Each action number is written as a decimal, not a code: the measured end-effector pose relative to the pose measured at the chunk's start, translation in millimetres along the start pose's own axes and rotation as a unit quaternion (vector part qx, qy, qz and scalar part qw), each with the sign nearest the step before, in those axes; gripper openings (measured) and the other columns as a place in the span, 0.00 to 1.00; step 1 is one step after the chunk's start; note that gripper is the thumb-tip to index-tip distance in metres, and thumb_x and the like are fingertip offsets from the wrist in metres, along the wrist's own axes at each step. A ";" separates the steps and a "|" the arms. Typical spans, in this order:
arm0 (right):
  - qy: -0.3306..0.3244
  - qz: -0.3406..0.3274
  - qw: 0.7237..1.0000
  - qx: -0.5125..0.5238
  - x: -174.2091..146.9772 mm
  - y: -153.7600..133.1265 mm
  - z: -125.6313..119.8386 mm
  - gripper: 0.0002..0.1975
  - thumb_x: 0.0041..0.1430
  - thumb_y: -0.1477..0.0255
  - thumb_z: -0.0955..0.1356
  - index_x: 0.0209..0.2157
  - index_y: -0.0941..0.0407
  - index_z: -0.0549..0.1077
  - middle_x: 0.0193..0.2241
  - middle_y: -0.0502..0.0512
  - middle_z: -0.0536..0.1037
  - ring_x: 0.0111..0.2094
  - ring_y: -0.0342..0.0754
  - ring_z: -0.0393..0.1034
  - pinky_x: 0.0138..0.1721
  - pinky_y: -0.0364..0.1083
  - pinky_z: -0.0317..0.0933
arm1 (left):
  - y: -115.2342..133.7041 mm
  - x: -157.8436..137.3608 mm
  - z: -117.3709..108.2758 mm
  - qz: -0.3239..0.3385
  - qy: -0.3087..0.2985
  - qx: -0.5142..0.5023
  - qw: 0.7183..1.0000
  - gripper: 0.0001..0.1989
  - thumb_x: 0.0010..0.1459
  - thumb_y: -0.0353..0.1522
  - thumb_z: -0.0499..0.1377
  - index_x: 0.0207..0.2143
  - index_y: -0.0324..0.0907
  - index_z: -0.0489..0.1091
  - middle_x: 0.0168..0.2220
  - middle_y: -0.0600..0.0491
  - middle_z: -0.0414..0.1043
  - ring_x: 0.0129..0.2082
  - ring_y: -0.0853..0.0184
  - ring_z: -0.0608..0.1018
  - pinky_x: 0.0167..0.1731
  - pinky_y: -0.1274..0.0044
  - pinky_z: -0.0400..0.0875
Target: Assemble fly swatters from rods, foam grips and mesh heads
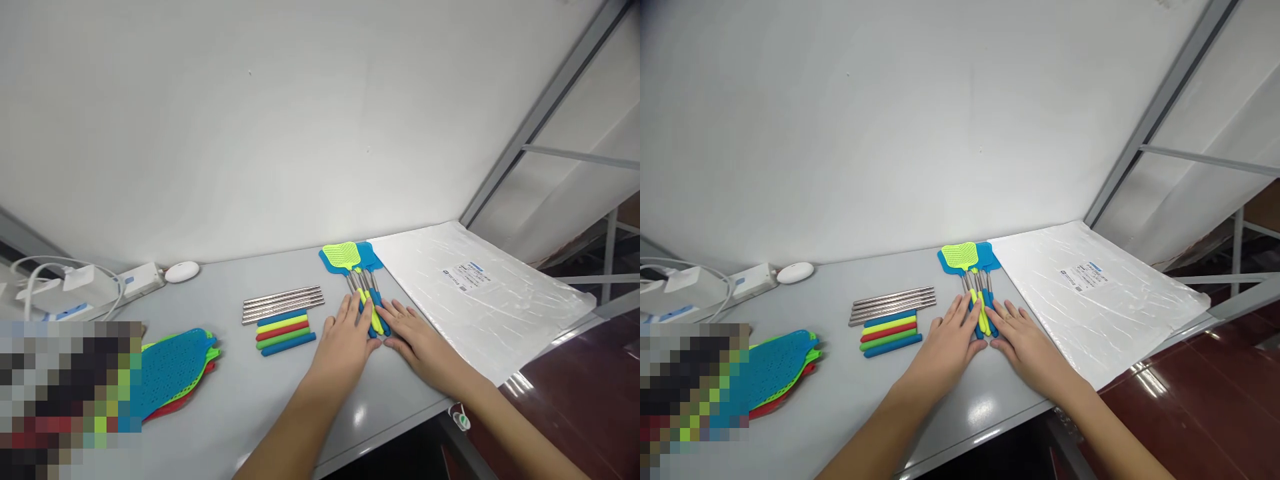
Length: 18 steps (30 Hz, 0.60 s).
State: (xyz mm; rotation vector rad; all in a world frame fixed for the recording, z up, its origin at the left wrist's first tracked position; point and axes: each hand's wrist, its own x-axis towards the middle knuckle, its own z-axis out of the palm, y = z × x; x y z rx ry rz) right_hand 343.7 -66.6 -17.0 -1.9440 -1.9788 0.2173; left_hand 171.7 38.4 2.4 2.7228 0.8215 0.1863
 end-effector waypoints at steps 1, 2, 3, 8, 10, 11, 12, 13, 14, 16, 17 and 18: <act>0.007 0.001 1.000 0.000 0.2 -0.6 0.8 0.27 0.69 0.65 0.58 0.67 0.45 0.49 0.67 0.53 0.53 0.67 0.53 0.43 0.63 0.62 0.46 | 0.1 0.3 1.2 0.006 -0.003 0.009 1.000 0.32 0.64 0.39 0.53 0.67 0.43 0.48 0.69 0.45 0.43 0.68 0.54 0.50 0.55 0.58 0.62; 0.015 0.005 1.000 0.001 0.3 -1.6 1.4 0.26 0.69 0.66 0.58 0.66 0.45 0.50 0.66 0.53 0.54 0.67 0.53 0.44 0.63 0.62 0.46 | 0.1 0.4 2.2 0.012 -0.003 0.016 1.000 0.31 0.65 0.39 0.53 0.67 0.43 0.49 0.69 0.45 0.44 0.67 0.55 0.52 0.56 0.57 0.62; 0.022 0.009 1.000 0.003 0.4 -2.8 1.9 0.26 0.69 0.66 0.58 0.66 0.45 0.50 0.66 0.53 0.55 0.67 0.53 0.45 0.63 0.62 0.47 | 0.0 0.2 3.0 0.018 0.000 0.023 1.000 0.30 0.65 0.39 0.52 0.66 0.42 0.50 0.69 0.44 0.44 0.67 0.56 0.53 0.56 0.57 0.61; 0.041 0.022 0.999 0.015 0.1 -9.0 1.2 0.25 0.69 0.68 0.59 0.65 0.45 0.53 0.64 0.53 0.60 0.65 0.55 0.49 0.62 0.64 0.48 | 0.0 -0.6 4.1 0.034 0.019 0.034 0.999 0.27 0.65 0.37 0.53 0.64 0.41 0.54 0.68 0.43 0.48 0.65 0.56 0.58 0.57 0.58 0.60; 0.044 0.022 0.999 0.013 -0.5 -9.7 1.1 0.25 0.69 0.68 0.59 0.65 0.44 0.54 0.63 0.53 0.62 0.65 0.54 0.51 0.62 0.63 0.49 | 0.3 -0.9 2.7 0.035 0.024 0.025 0.999 0.27 0.64 0.37 0.54 0.64 0.40 0.56 0.67 0.43 0.51 0.65 0.56 0.59 0.57 0.59 0.60; 0.046 0.021 0.999 0.011 -0.9 -9.6 1.3 0.25 0.69 0.68 0.59 0.65 0.44 0.54 0.62 0.53 0.62 0.64 0.54 0.52 0.62 0.63 0.49 | 0.4 -1.3 1.7 0.035 0.027 0.018 0.999 0.26 0.64 0.37 0.54 0.63 0.40 0.56 0.66 0.43 0.52 0.64 0.56 0.60 0.57 0.60 0.60; 0.049 0.020 0.999 0.008 -1.3 -9.2 1.7 0.25 0.69 0.68 0.59 0.65 0.44 0.54 0.62 0.53 0.63 0.64 0.53 0.53 0.62 0.63 0.50 | 0.5 -1.7 0.7 0.035 0.031 0.011 0.999 0.26 0.64 0.37 0.54 0.63 0.41 0.57 0.66 0.43 0.53 0.64 0.57 0.61 0.57 0.60 0.61; 0.053 0.018 0.998 0.005 -1.8 -8.8 2.3 0.25 0.69 0.68 0.59 0.65 0.44 0.54 0.62 0.53 0.63 0.64 0.53 0.53 0.62 0.63 0.51 | 0.6 -2.3 -0.3 0.035 0.036 0.004 0.999 0.26 0.64 0.37 0.54 0.62 0.41 0.58 0.65 0.43 0.55 0.64 0.57 0.61 0.57 0.61 0.61; 0.057 0.016 0.998 0.001 -2.2 -8.2 3.0 0.25 0.69 0.68 0.59 0.65 0.44 0.54 0.62 0.53 0.63 0.64 0.54 0.54 0.61 0.63 0.51 | 0.7 -2.9 -1.0 0.034 0.041 -0.004 0.999 0.25 0.64 0.37 0.54 0.62 0.42 0.58 0.65 0.44 0.56 0.63 0.57 0.61 0.57 0.62 0.61; 0.063 0.009 0.998 -0.006 -3.1 -7.0 4.8 0.25 0.68 0.66 0.59 0.65 0.45 0.55 0.62 0.54 0.63 0.63 0.54 0.55 0.61 0.63 0.53 | 0.7 -4.3 -1.4 0.034 0.053 -0.017 0.998 0.24 0.64 0.37 0.54 0.61 0.42 0.59 0.64 0.43 0.57 0.63 0.57 0.62 0.56 0.63 0.61; 0.065 0.005 0.998 -0.011 -3.6 -6.3 5.7 0.25 0.68 0.65 0.60 0.65 0.45 0.55 0.62 0.55 0.63 0.63 0.55 0.55 0.61 0.62 0.53 | 0.7 -5.0 -1.0 0.034 0.059 -0.023 0.997 0.24 0.64 0.38 0.54 0.61 0.42 0.60 0.64 0.42 0.58 0.63 0.57 0.62 0.56 0.63 0.61; 0.064 0.002 0.998 -0.017 -4.0 -5.4 6.8 0.25 0.68 0.64 0.59 0.65 0.46 0.55 0.62 0.55 0.63 0.63 0.55 0.55 0.61 0.62 0.53 | 0.8 -5.8 -0.2 0.034 0.067 -0.028 0.997 0.24 0.64 0.39 0.54 0.60 0.42 0.60 0.64 0.42 0.58 0.63 0.57 0.62 0.56 0.63 0.61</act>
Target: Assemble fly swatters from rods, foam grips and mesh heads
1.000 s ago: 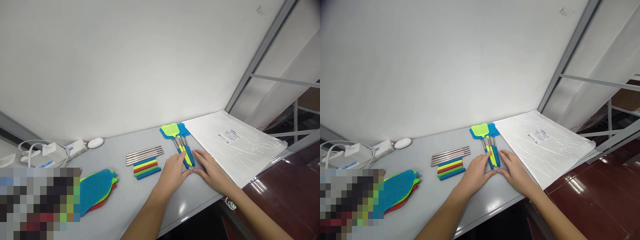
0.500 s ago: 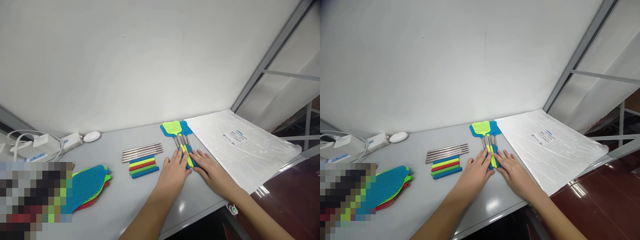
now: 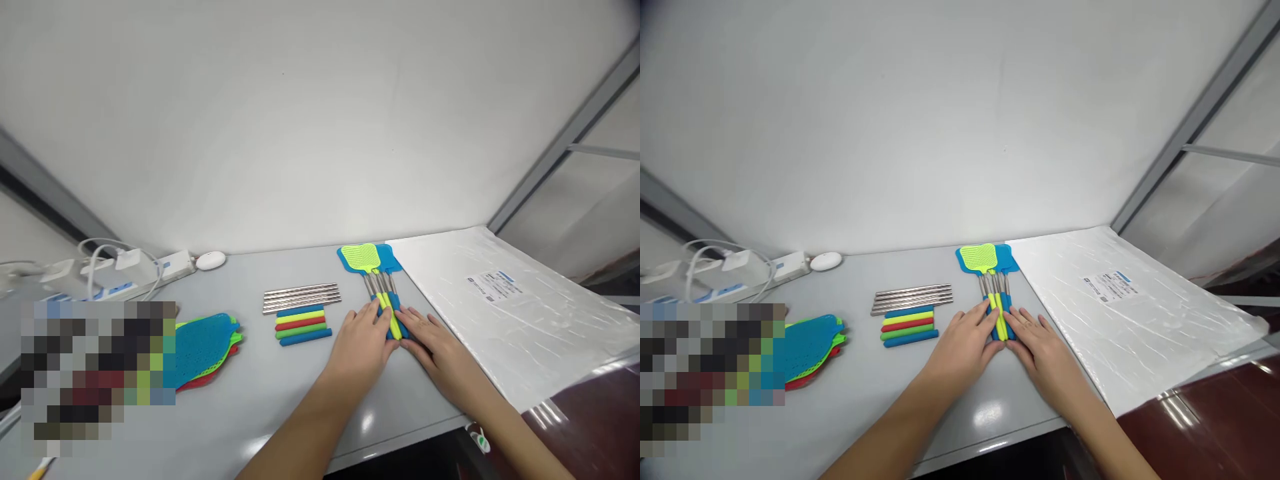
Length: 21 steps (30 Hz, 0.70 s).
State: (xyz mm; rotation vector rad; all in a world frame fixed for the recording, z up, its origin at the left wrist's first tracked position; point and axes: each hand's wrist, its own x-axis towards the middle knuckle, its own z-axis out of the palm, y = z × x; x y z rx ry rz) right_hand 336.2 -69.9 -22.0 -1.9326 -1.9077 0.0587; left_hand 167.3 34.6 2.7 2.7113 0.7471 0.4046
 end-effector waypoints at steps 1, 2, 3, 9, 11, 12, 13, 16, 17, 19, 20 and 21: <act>0.000 -0.003 1.000 -0.006 -0.7 1.1 1.2 0.25 0.68 0.63 0.59 0.65 0.46 0.55 0.62 0.55 0.63 0.63 0.55 0.55 0.61 0.62 0.53 | 0.1 -0.8 0.9 0.000 0.009 -0.004 1.000 0.24 0.64 0.41 0.54 0.60 0.42 0.60 0.63 0.41 0.59 0.62 0.56 0.63 0.56 0.63 0.61; -0.001 -0.006 1.000 -0.012 -1.5 2.6 2.5 0.25 0.68 0.63 0.59 0.65 0.46 0.55 0.62 0.55 0.63 0.63 0.55 0.55 0.61 0.62 0.53 | 0.3 -1.7 2.0 0.000 0.018 -0.006 1.000 0.25 0.64 0.42 0.53 0.60 0.42 0.60 0.63 0.41 0.59 0.62 0.56 0.63 0.56 0.63 0.61; -0.001 -0.009 1.000 -0.018 -2.3 4.4 4.0 0.25 0.68 0.62 0.59 0.65 0.46 0.54 0.63 0.55 0.62 0.63 0.55 0.55 0.61 0.62 0.53 | 0.6 -2.5 2.9 0.000 0.027 -0.008 1.000 0.25 0.64 0.43 0.53 0.59 0.42 0.60 0.62 0.41 0.59 0.61 0.56 0.63 0.55 0.63 0.62; 0.078 -0.063 0.993 -0.063 -6.1 12.1 10.7 0.27 0.66 0.62 0.60 0.65 0.49 0.54 0.62 0.59 0.62 0.59 0.58 0.62 0.56 0.61 0.58 | 2.3 -10.2 -4.4 0.021 0.070 -0.013 0.997 0.20 0.63 0.41 0.55 0.54 0.41 0.63 0.57 0.42 0.64 0.56 0.57 0.69 0.50 0.67 0.68; 0.109 -0.087 0.989 -0.057 -4.9 9.2 8.6 0.25 0.65 0.62 0.61 0.62 0.50 0.58 0.62 0.59 0.63 0.57 0.60 0.64 0.55 0.61 0.59 | 1.2 -19.0 -12.4 0.042 0.081 -0.016 0.996 0.16 0.64 0.39 0.54 0.50 0.40 0.66 0.51 0.44 0.70 0.52 0.59 0.72 0.49 0.69 0.69; 0.117 -0.101 0.987 -0.048 -2.8 6.8 6.5 0.23 0.65 0.63 0.61 0.60 0.49 0.60 0.61 0.59 0.64 0.56 0.60 0.64 0.54 0.60 0.59 | -0.4 -25.9 -16.8 0.055 0.088 -0.013 0.995 0.14 0.65 0.37 0.53 0.48 0.40 0.67 0.48 0.46 0.72 0.50 0.61 0.73 0.49 0.70 0.68; 0.120 -0.117 0.985 -0.038 0.7 3.9 3.8 0.22 0.65 0.63 0.61 0.59 0.49 0.62 0.60 0.59 0.64 0.56 0.60 0.65 0.53 0.60 0.60 | -2.8 -34.5 -21.3 0.066 0.096 -0.006 0.993 0.12 0.65 0.36 0.51 0.46 0.40 0.68 0.45 0.47 0.73 0.50 0.61 0.73 0.49 0.71 0.68; 0.108 -0.173 0.979 -0.028 22.2 -8.0 -5.4 0.18 0.64 0.63 0.62 0.55 0.48 0.67 0.58 0.58 0.68 0.54 0.59 0.67 0.51 0.57 0.62 | -16.3 -69.6 -33.8 0.065 0.128 0.033 0.989 0.11 0.66 0.33 0.49 0.40 0.41 0.70 0.43 0.48 0.74 0.51 0.60 0.71 0.49 0.68 0.67; 0.099 -0.192 0.976 -0.031 33.7 -13.3 -7.9 0.18 0.64 0.63 0.62 0.54 0.49 0.68 0.57 0.58 0.68 0.53 0.58 0.67 0.51 0.57 0.62 | -22.4 -83.0 -37.5 0.049 0.142 0.045 0.988 0.11 0.65 0.32 0.50 0.39 0.41 0.71 0.44 0.48 0.74 0.52 0.59 0.70 0.48 0.67 0.67; 0.074 -0.224 0.971 -0.040 62.4 -27.0 -10.6 0.16 0.64 0.63 0.62 0.52 0.49 0.70 0.57 0.57 0.69 0.53 0.58 0.67 0.51 0.56 0.62 | -35.1 -108.5 -44.5 -0.007 0.165 0.056 0.985 0.10 0.64 0.30 0.51 0.38 0.42 0.72 0.45 0.49 0.74 0.51 0.58 0.69 0.48 0.66 0.66; 0.054 -0.238 0.969 -0.044 79.2 -35.4 -10.3 0.16 0.65 0.63 0.62 0.51 0.49 0.71 0.56 0.57 0.69 0.53 0.57 0.67 0.51 0.56 0.62 | -41.1 -119.4 -47.6 -0.045 0.176 0.058 0.982 0.10 0.64 0.30 0.51 0.39 0.43 0.72 0.46 0.50 0.74 0.50 0.58 0.69 0.48 0.65 0.66; 0.037 -0.245 0.968 -0.045 96.9 -44.7 -8.8 0.15 0.66 0.63 0.61 0.49 0.49 0.73 0.55 0.57 0.70 0.52 0.56 0.68 0.50 0.55 0.62 | -46.3 -128.5 -50.2 -0.085 0.184 0.060 0.977 0.10 0.64 0.30 0.51 0.40 0.43 0.72 0.46 0.50 0.74 0.49 0.58 0.69 0.48 0.65 0.66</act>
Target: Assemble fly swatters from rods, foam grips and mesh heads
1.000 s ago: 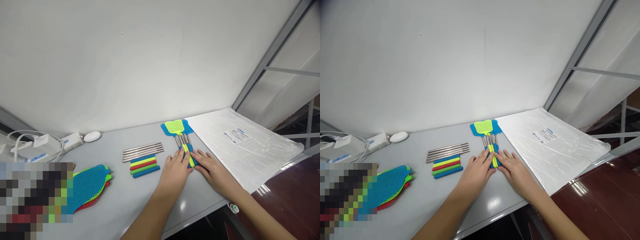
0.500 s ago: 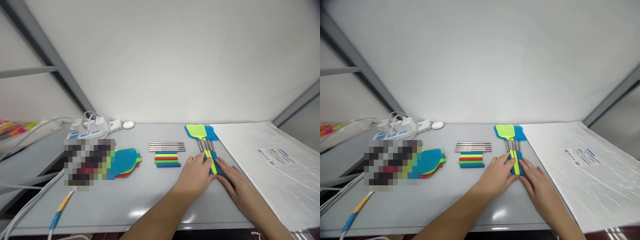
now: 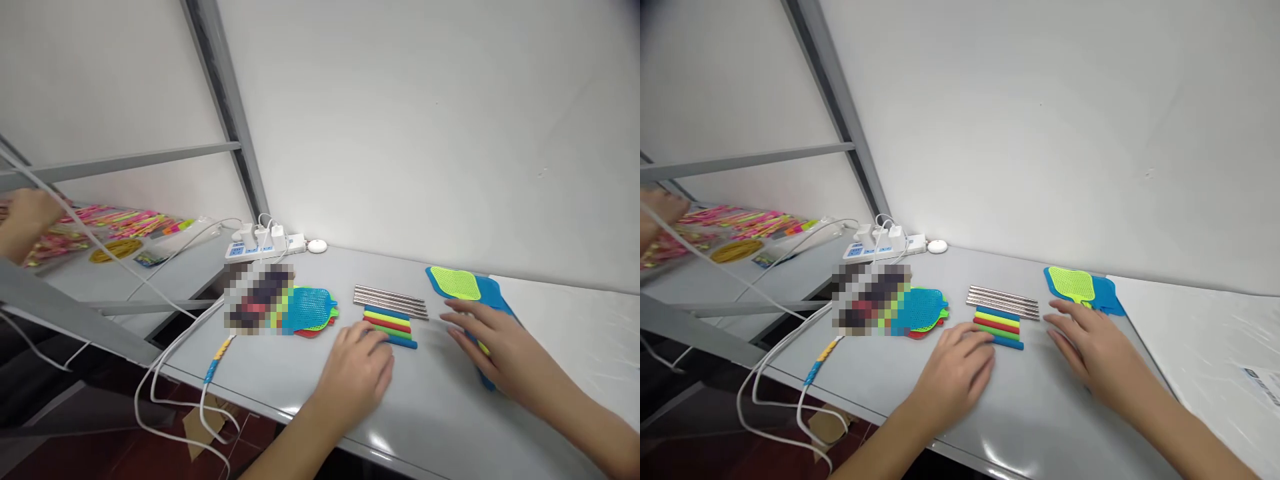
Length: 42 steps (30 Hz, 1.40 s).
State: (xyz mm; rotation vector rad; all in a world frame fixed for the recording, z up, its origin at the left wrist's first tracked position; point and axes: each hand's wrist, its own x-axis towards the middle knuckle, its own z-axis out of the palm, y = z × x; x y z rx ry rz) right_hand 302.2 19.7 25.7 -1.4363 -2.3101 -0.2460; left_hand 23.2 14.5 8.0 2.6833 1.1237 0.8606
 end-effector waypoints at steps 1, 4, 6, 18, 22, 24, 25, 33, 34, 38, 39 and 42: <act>-0.025 -0.005 1.000 0.008 20.4 -0.3 3.8 0.15 0.66 0.64 0.60 0.48 0.49 0.74 0.53 0.56 0.72 0.50 0.55 0.69 0.49 0.55 0.63 | -5.6 -5.1 -3.7 -0.037 0.007 0.007 0.999 0.10 0.64 0.30 0.51 0.40 0.44 0.72 0.47 0.51 0.73 0.49 0.58 0.68 0.48 0.65 0.66; -0.093 -0.011 0.994 0.055 77.4 -2.1 22.0 0.17 0.67 0.65 0.58 0.42 0.51 0.76 0.48 0.57 0.74 0.45 0.54 0.71 0.45 0.53 0.64 | -13.4 -12.3 -6.7 -0.108 0.015 0.031 0.993 0.12 0.63 0.31 0.51 0.45 0.46 0.71 0.49 0.50 0.71 0.48 0.57 0.67 0.47 0.64 0.67; -0.127 -0.003 0.987 0.097 105.3 -2.8 37.2 0.16 0.66 0.65 0.59 0.41 0.53 0.77 0.46 0.57 0.75 0.43 0.53 0.72 0.45 0.53 0.64 | -13.4 -12.9 -3.6 -0.119 0.014 0.052 0.991 0.14 0.62 0.31 0.52 0.49 0.47 0.70 0.51 0.48 0.69 0.49 0.55 0.67 0.47 0.62 0.68; -0.158 -0.026 0.982 0.100 132.6 5.7 68.9 0.09 0.63 0.67 0.64 0.37 0.53 0.75 0.43 0.56 0.75 0.43 0.50 0.70 0.46 0.49 0.61 | -14.3 -12.5 4.6 -0.076 -0.012 0.081 0.994 0.12 0.61 0.32 0.53 0.45 0.47 0.71 0.56 0.48 0.66 0.49 0.53 0.67 0.44 0.59 0.70; -0.137 0.024 0.987 0.079 134.5 3.2 65.6 0.06 0.64 0.69 0.64 0.36 0.55 0.72 0.39 0.57 0.77 0.40 0.52 0.71 0.44 0.49 0.59 | -16.5 -10.2 5.0 -0.075 -0.011 0.084 0.994 0.15 0.61 0.31 0.53 0.50 0.50 0.70 0.56 0.48 0.66 0.51 0.51 0.66 0.43 0.58 0.69; -0.114 0.070 0.989 0.068 131.0 -0.5 57.4 0.08 0.66 0.69 0.60 0.40 0.55 0.69 0.35 0.58 0.77 0.35 0.51 0.71 0.37 0.48 0.59 | -18.2 -8.7 5.1 -0.061 -0.013 0.084 0.994 0.14 0.61 0.30 0.54 0.48 0.49 0.71 0.56 0.48 0.66 0.51 0.50 0.66 0.43 0.58 0.69; -0.104 0.092 0.988 0.065 127.1 -3.4 50.7 0.10 0.68 0.68 0.58 0.43 0.55 0.67 0.34 0.57 0.77 0.32 0.51 0.71 0.33 0.47 0.59 | -19.0 -8.1 5.1 -0.056 -0.017 0.080 0.995 0.13 0.61 0.29 0.54 0.47 0.49 0.71 0.56 0.48 0.65 0.51 0.50 0.65 0.43 0.58 0.69; -0.089 0.035 0.995 0.024 40.9 -22.4 -19.2 0.07 0.68 0.67 0.58 0.41 0.53 0.64 0.28 0.50 0.75 0.26 0.47 0.68 0.26 0.44 0.53 | -20.0 -7.1 0.4 -0.055 -0.093 -0.010 0.994 0.07 0.64 0.30 0.52 0.40 0.46 0.69 0.42 0.53 0.73 0.42 0.59 0.69 0.40 0.65 0.67; -0.120 0.001 0.993 0.014 27.6 -20.7 -23.4 0.07 0.68 0.68 0.58 0.41 0.53 0.65 0.29 0.51 0.75 0.27 0.47 0.69 0.26 0.44 0.53 | -20.1 -6.9 0.1 -0.061 -0.102 -0.020 0.993 0.07 0.65 0.30 0.52 0.40 0.46 0.69 0.40 0.53 0.73 0.41 0.60 0.70 0.39 0.66 0.67; -0.206 -0.026 0.978 -0.007 -12.9 -10.2 -29.6 0.10 0.69 0.71 0.56 0.41 0.54 0.67 0.30 0.51 0.74 0.29 0.47 0.70 0.29 0.46 0.54 | -22.4 -7.0 1.5 -0.068 -0.094 -0.057 0.992 0.10 0.65 0.30 0.51 0.47 0.46 0.67 0.43 0.51 0.71 0.41 0.61 0.70 0.40 0.67 0.67; -0.211 -0.018 0.977 -0.007 -18.6 -8.2 -29.9 0.10 0.69 0.71 0.56 0.42 0.54 0.67 0.31 0.51 0.74 0.29 0.47 0.70 0.29 0.46 0.54 | -23.3 -7.1 2.3 -0.063 -0.090 -0.063 0.992 0.11 0.66 0.30 0.51 0.49 0.46 0.67 0.44 0.51 0.71 0.42 0.61 0.70 0.41 0.68 0.67; -0.208 -0.013 0.978 0.002 -25.1 -6.6 -30.4 0.10 0.69 0.71 0.57 0.42 0.54 0.68 0.32 0.51 0.74 0.31 0.47 0.70 0.30 0.46 0.54 | -25.8 -7.4 4.0 -0.053 -0.085 -0.077 0.992 0.12 0.67 0.30 0.49 0.50 0.47 0.67 0.45 0.50 0.70 0.44 0.61 0.70 0.43 0.69 0.67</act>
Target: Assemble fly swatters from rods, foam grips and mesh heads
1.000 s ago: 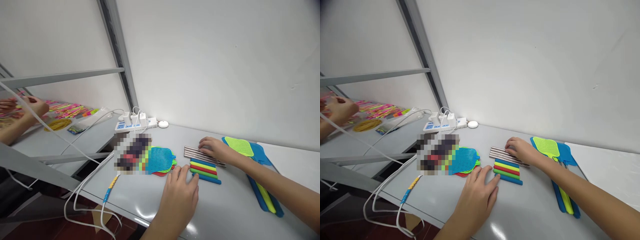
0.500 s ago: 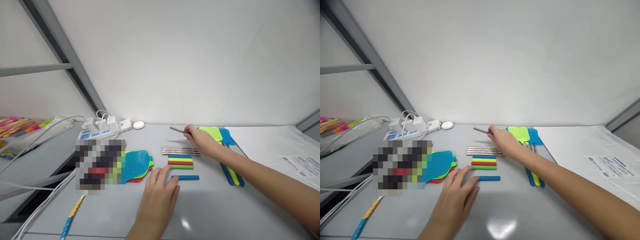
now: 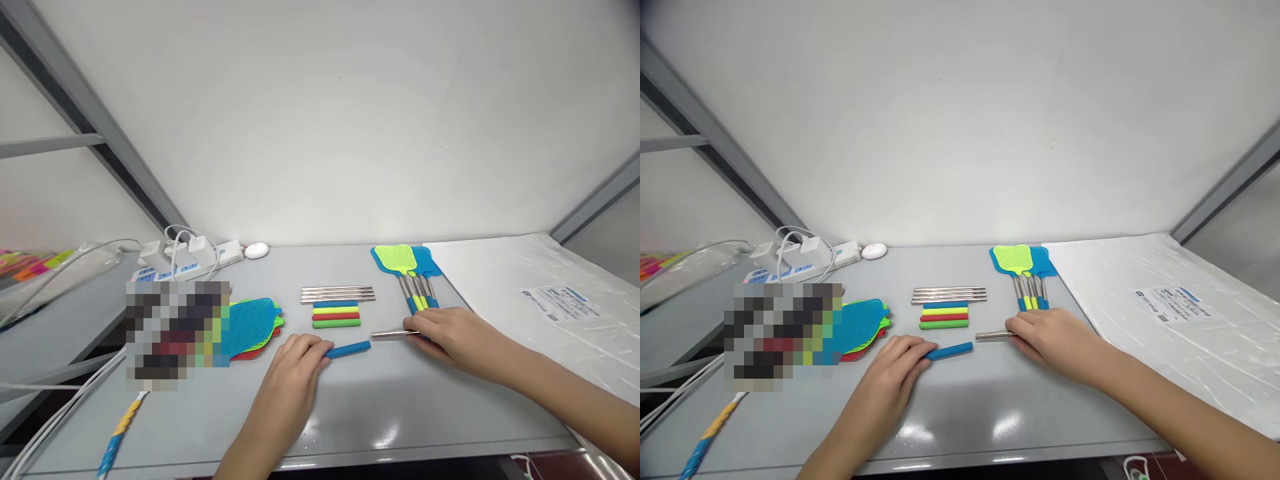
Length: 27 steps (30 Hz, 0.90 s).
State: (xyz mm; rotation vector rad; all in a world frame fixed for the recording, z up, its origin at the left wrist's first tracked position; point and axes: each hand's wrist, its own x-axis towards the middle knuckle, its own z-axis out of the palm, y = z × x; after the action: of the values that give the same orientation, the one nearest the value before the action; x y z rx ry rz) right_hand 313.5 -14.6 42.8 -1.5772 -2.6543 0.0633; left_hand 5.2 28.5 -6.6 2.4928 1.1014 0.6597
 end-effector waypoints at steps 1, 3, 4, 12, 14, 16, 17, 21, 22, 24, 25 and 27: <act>0.005 -0.006 1.000 0.002 0.5 -0.6 -0.4 0.10 0.69 0.71 0.57 0.42 0.54 0.68 0.32 0.51 0.74 0.31 0.47 0.69 0.30 0.46 0.54 | -0.6 0.0 0.0 0.000 0.000 -0.005 1.000 0.12 0.67 0.30 0.48 0.49 0.47 0.67 0.45 0.50 0.69 0.44 0.61 0.70 0.43 0.69 0.67; 0.016 -0.022 1.000 0.003 3.4 -2.3 -2.4 0.10 0.69 0.71 0.57 0.41 0.54 0.68 0.31 0.51 0.73 0.31 0.47 0.68 0.29 0.46 0.53 | -1.1 0.0 -0.5 -0.009 0.005 -0.016 1.000 0.12 0.67 0.30 0.48 0.49 0.47 0.67 0.45 0.50 0.69 0.45 0.61 0.70 0.43 0.69 0.67; 0.022 -0.031 0.999 0.003 5.2 -3.1 -3.7 0.09 0.69 0.71 0.58 0.41 0.54 0.68 0.31 0.51 0.73 0.30 0.46 0.68 0.29 0.46 0.53 | -1.0 -0.2 -1.1 -0.015 0.009 -0.022 1.000 0.12 0.67 0.30 0.48 0.49 0.47 0.67 0.45 0.50 0.69 0.45 0.61 0.70 0.44 0.70 0.66; 0.034 -0.066 0.997 -0.008 10.0 -6.1 -14.4 0.09 0.69 0.71 0.57 0.42 0.53 0.68 0.30 0.50 0.71 0.29 0.45 0.65 0.28 0.46 0.51 | 2.5 -2.2 -5.3 -0.062 0.019 -0.081 0.995 0.13 0.68 0.30 0.45 0.49 0.48 0.64 0.46 0.50 0.66 0.47 0.63 0.69 0.46 0.70 0.66; 0.046 -0.072 0.996 -0.015 8.9 -9.1 -16.4 0.10 0.69 0.71 0.57 0.42 0.53 0.68 0.29 0.50 0.71 0.28 0.45 0.65 0.29 0.46 0.50 | 2.6 -2.4 -5.8 -0.068 0.024 -0.094 0.993 0.14 0.69 0.30 0.44 0.50 0.48 0.63 0.46 0.50 0.65 0.47 0.64 0.69 0.46 0.70 0.66; 0.063 -0.075 0.995 -0.029 8.2 -12.2 -18.3 0.10 0.69 0.71 0.58 0.42 0.54 0.69 0.28 0.50 0.71 0.28 0.45 0.65 0.28 0.46 0.50 | 2.5 -2.6 -6.4 -0.067 0.023 -0.105 0.992 0.13 0.69 0.30 0.44 0.50 0.49 0.63 0.46 0.51 0.65 0.47 0.64 0.69 0.47 0.70 0.65; 0.070 -0.078 0.994 -0.039 8.0 -13.3 -19.4 0.10 0.69 0.72 0.58 0.41 0.54 0.69 0.28 0.50 0.71 0.28 0.45 0.64 0.28 0.46 0.49 | 2.5 -2.7 -6.8 -0.065 0.022 -0.110 0.992 0.13 0.69 0.30 0.44 0.49 0.49 0.64 0.46 0.51 0.65 0.47 0.64 0.69 0.47 0.70 0.65; 0.074 -0.099 0.989 -0.083 10.1 -12.7 -27.4 0.10 0.67 0.77 0.59 0.40 0.55 0.69 0.26 0.50 0.70 0.27 0.46 0.63 0.28 0.46 0.48 | 3.3 -3.0 -9.6 -0.060 0.008 -0.124 0.990 0.12 0.68 0.31 0.45 0.48 0.48 0.65 0.45 0.50 0.66 0.45 0.63 0.69 0.45 0.70 0.66; 0.071 -0.107 0.987 -0.091 11.4 -11.7 -30.8 0.10 0.65 0.79 0.59 0.40 0.54 0.70 0.26 0.50 0.70 0.27 0.46 0.62 0.28 0.46 0.48 | 3.8 -3.0 -10.5 -0.057 0.006 -0.128 0.990 0.12 0.68 0.31 0.45 0.48 0.47 0.65 0.45 0.49 0.66 0.45 0.63 0.70 0.45 0.69 0.66; 0.070 -0.124 0.984 -0.103 14.9 -9.8 -39.3 0.13 0.63 0.82 0.59 0.40 0.53 0.70 0.27 0.50 0.70 0.27 0.47 0.61 0.30 0.46 0.48 | 5.1 -3.0 -12.4 -0.049 0.003 -0.137 0.989 0.13 0.68 0.30 0.45 0.48 0.47 0.66 0.44 0.49 0.67 0.45 0.62 0.70 0.45 0.69 0.66; 0.071 -0.133 0.983 -0.105 17.0 -9.2 -44.2 0.14 0.63 0.82 0.58 0.40 0.53 0.70 0.27 0.51 0.71 0.28 0.47 0.62 0.31 0.47 0.49 | 5.9 -3.0 -13.3 -0.047 0.000 -0.143 0.989 0.13 0.68 0.30 0.45 0.48 0.47 0.66 0.44 0.49 0.67 0.45 0.62 0.70 0.45 0.69 0.66; 0.076 -0.153 0.979 -0.108 21.2 -9.7 -54.1 0.16 0.62 0.83 0.57 0.40 0.53 0.71 0.28 0.52 0.72 0.30 0.48 0.62 0.33 0.48 0.51 | 7.5 -3.1 -15.1 -0.046 -0.008 -0.156 0.987 0.12 0.67 0.29 0.46 0.47 0.46 0.66 0.44 0.49 0.67 0.45 0.63 0.70 0.45 0.70 0.66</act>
State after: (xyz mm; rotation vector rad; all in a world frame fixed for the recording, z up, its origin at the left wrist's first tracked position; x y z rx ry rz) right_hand 298.5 -0.2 97.9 -1.1443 -2.8178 -0.3550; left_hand -0.2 23.0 8.7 2.1653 1.0135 0.7233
